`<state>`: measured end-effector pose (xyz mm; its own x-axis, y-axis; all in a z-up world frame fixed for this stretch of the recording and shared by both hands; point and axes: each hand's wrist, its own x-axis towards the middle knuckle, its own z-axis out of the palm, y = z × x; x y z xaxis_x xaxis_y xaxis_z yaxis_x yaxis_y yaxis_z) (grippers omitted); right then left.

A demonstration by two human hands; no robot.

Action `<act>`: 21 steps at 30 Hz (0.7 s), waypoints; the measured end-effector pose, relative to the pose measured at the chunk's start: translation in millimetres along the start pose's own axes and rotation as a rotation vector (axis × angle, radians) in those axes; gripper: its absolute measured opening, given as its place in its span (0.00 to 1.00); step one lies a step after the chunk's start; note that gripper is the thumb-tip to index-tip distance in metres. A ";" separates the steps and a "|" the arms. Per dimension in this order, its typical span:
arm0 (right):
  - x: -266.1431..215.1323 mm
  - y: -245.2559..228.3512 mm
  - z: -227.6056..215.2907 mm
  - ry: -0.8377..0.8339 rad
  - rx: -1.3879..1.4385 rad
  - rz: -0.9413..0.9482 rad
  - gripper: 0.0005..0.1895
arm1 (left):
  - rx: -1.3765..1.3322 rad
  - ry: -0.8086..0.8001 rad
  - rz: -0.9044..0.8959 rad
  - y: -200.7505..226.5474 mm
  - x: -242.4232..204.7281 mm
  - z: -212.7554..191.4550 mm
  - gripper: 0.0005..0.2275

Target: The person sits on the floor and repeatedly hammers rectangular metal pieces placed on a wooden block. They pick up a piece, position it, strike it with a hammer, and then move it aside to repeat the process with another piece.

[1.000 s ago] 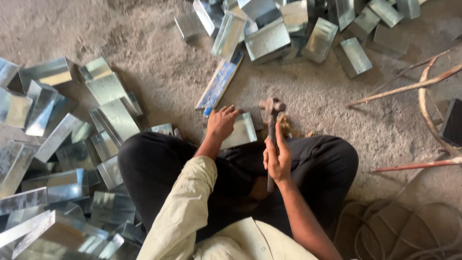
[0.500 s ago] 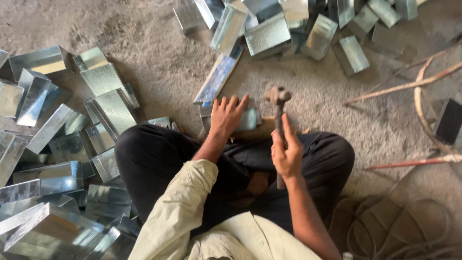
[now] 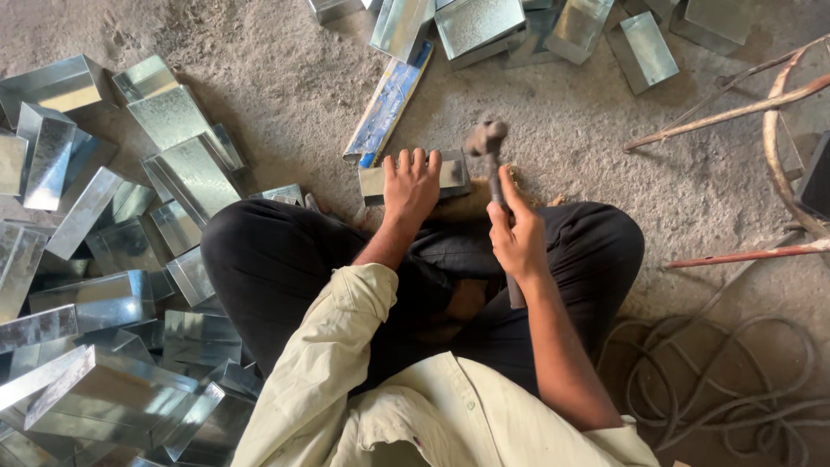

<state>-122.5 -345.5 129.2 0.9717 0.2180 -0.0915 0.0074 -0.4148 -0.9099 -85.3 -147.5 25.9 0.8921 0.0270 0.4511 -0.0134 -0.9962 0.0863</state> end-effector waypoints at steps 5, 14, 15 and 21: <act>1.0 12.6 14.1 0.090 -0.127 -0.346 0.29 | 0.012 -0.023 0.007 -0.3 -2.4 -0.8 0.06; -27.0 -34.3 0.7 0.073 0.229 -0.009 0.30 | -0.419 -0.021 -0.195 -11.4 0.9 -9.5 0.15; -33.5 -41.7 -0.7 0.075 0.269 -0.052 0.30 | -0.545 0.050 -0.270 -8.4 1.9 -3.2 0.18; -54.5 -96.0 -2.9 0.013 0.341 -0.275 0.30 | -0.908 0.241 -0.341 -1.8 -12.2 60.7 0.27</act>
<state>-175.5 -320.1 222.7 0.9474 0.2671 0.1762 0.1901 -0.0268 -0.9814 -68.7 -151.0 -33.7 0.7982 0.4159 0.4357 -0.2042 -0.4937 0.8454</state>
